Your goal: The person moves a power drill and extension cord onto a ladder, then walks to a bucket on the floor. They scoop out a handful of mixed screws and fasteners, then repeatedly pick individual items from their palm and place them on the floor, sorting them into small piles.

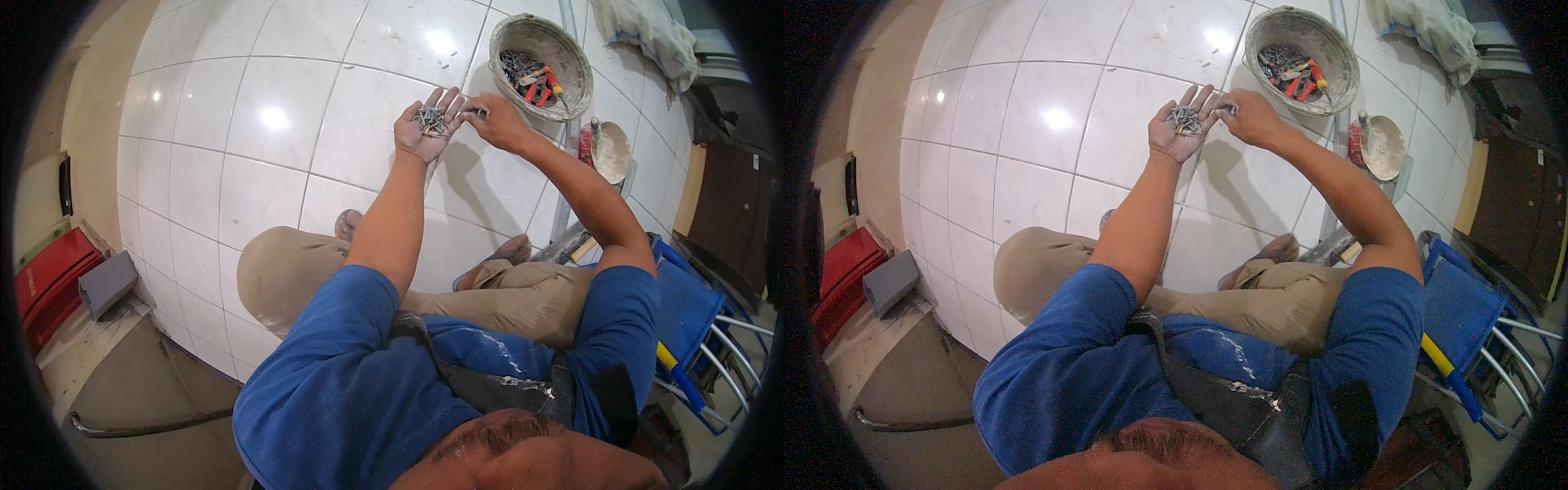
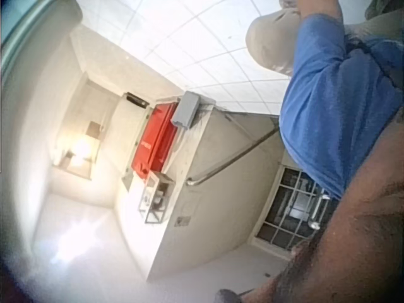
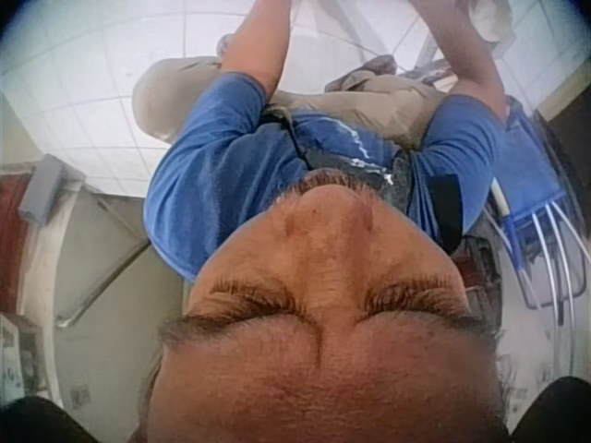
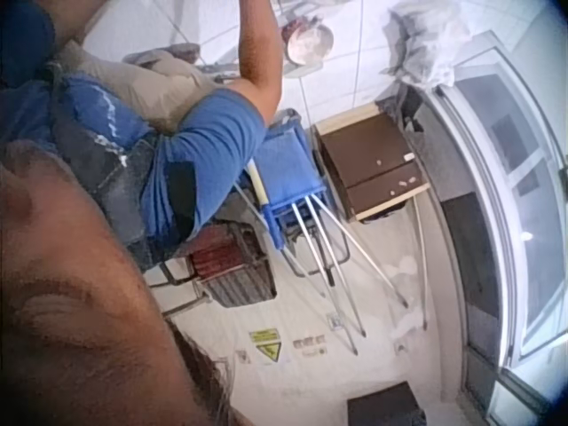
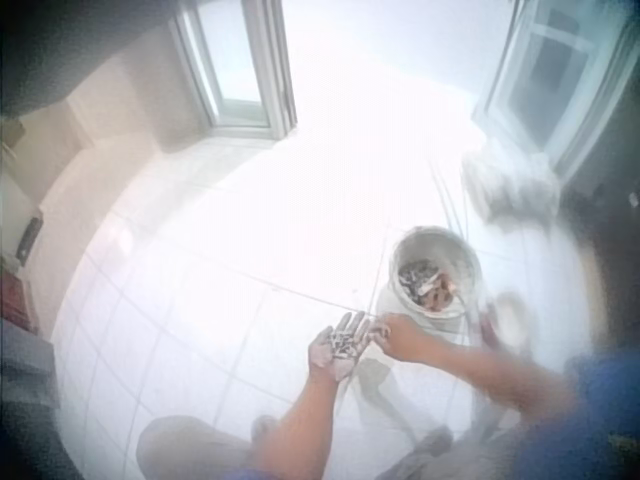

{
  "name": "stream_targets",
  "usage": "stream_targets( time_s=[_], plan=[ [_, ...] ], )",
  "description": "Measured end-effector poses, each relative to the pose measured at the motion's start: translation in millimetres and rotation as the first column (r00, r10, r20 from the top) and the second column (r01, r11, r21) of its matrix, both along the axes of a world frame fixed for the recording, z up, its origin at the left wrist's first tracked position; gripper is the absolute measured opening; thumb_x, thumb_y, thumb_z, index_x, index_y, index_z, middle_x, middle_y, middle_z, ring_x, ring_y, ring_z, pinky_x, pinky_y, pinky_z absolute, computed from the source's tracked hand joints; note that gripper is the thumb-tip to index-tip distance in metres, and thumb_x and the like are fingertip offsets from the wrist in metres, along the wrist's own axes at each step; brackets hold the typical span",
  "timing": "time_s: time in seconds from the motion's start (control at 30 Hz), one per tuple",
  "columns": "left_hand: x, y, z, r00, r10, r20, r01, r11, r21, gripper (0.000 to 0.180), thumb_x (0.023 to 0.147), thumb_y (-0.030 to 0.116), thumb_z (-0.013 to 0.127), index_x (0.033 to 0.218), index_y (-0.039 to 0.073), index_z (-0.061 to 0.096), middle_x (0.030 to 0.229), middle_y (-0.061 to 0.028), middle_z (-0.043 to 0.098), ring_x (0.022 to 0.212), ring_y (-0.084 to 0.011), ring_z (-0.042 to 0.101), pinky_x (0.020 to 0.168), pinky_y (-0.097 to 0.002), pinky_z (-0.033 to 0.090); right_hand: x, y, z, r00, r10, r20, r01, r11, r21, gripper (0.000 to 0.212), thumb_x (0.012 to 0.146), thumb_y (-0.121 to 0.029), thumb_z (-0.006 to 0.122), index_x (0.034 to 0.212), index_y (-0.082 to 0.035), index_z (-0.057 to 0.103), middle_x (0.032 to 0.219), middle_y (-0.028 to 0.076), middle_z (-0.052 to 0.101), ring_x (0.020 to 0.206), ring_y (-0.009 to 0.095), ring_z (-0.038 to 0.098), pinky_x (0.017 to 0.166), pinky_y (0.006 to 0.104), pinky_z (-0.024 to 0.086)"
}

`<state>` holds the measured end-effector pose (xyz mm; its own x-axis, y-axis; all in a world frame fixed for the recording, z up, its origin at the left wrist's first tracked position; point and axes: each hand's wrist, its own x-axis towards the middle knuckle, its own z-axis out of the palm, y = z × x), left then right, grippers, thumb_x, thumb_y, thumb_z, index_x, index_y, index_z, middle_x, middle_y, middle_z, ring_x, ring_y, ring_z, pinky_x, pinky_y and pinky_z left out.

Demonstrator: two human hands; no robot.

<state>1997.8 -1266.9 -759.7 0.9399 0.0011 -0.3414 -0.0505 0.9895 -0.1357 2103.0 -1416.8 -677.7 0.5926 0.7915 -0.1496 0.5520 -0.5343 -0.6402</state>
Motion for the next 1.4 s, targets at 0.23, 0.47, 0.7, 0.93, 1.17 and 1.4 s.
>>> stream_targets(
  time_s=[0.23, 0.47, 0.7, 0.93, 1.17, 1.4],
  plan=[
    [-0.4, -0.6, -6.2, 0.994, -0.05, 0.1, 0.06, 0.993, -0.102, 0.062, 0.095, 0.029, 0.037, 0.152, 0.005, 0.029, 0.156, -0.022, 0.034, 0.135, -0.0396, 0.044, 0.095, -0.0487, 0.044, -21.3, 4.3, -19.1, 1.0, 0.01, 0.014, -0.011, 0.998, 0.06, 0.019, 0.083, -0.021, 0.072, 0.095, -0.007, 0.073, 0.089, 0.018, 0.07, 0.084, 0.036, 0.066, 0.078, 0.0434, 0.052],
    [-7.5, -0.4, -5.9, 0.997, -0.074, 0.038, 0.075, 0.997, -0.028, 0.063, 0.095, 0.028, 0.037, 0.151, 0.002, 0.029, 0.156, -0.0223, 0.035, 0.132, -0.0403, 0.046, 0.096, -0.0477, 0.045, -22.3, 11.8, -45.9, 0.999, 0.024, -0.031, -0.026, 0.998, -0.054, 0.019, 0.084, -0.018, 0.07, 0.094, -0.002, 0.072, 0.086, 0.018, 0.07, 0.08, 0.031, 0.068, 0.076, 0.0408, 0.053],
    [-9.5, 6.7, -16.2, 0.998, -0.047, 0.04, 0.047, 0.999, -0.015, 0.063, 0.095, 0.031, 0.038, 0.15, 0.001, 0.03, 0.153, -0.0222, 0.038, 0.135, -0.0401, 0.044, 0.103, -0.0518, 0.043, 1.9, 9.0, -24.3, 0.298, -0.225, -0.928, 0.322, 0.939, -0.125, 0.021, 0.091, -0.025, 0.06, 0.093, -0.005, 0.065, 0.079, 0.005, 0.064, 0.065, 0.014, 0.056, 0.053, 0.0275, 0.042],
    [-7.6, 7.0, -14.7, 0.999, -0.043, 0.032, 0.041, 0.997, 0.065, 0.063, 0.095, 0.031, 0.037, 0.15, 0.0, 0.03, 0.153, -0.0214, 0.038, 0.139, -0.0386, 0.039, 0.108, -0.0515, 0.04, -0.5, 6.5, -4.6, 0.05, -0.15, -0.987, 0.409, 0.905, -0.116, 0.016, 0.095, -0.023, 0.052, 0.093, -0.009, 0.058, 0.077, 0.001, 0.06, 0.061, 0.011, 0.052, 0.049, 0.0241, 0.037],
    [-5.5, 7.6, -10.5, 0.999, 0.02, -0.048, -0.016, 0.997, 0.074, 0.063, 0.095, 0.029, 0.036, 0.149, -0.003, 0.03, 0.153, -0.0243, 0.036, 0.141, -0.0404, 0.036, 0.114, -0.0532, 0.034, 6.1, 1.7, -27.1, 0.007, -0.223, -0.975, 0.356, 0.911, -0.206, 0.015, 0.09, -0.025, 0.052, 0.087, -0.011, 0.054, 0.074, 0.001, 0.055, 0.058, 0.012, 0.048, 0.044, 0.0242, 0.032],
    [-8.0, 9.0, -10.8, 0.997, 0.016, -0.073, -0.014, 1.0, 0.023, 0.064, 0.096, 0.029, 0.035, 0.15, -0.003, 0.028, 0.153, -0.0262, 0.035, 0.141, -0.042, 0.035, 0.115, -0.056, 0.031, -2.8, -31.8, -96.4, 0.92, -0.234, -0.315, 0.046, 0.862, -0.505, 0.019, 0.083, -0.016, 0.062, 0.077, 0.001, 0.068, 0.064, 0.012, 0.064, 0.05, 0.023, 0.063, 0.045, 0.0339, 0.052]
  ],
)
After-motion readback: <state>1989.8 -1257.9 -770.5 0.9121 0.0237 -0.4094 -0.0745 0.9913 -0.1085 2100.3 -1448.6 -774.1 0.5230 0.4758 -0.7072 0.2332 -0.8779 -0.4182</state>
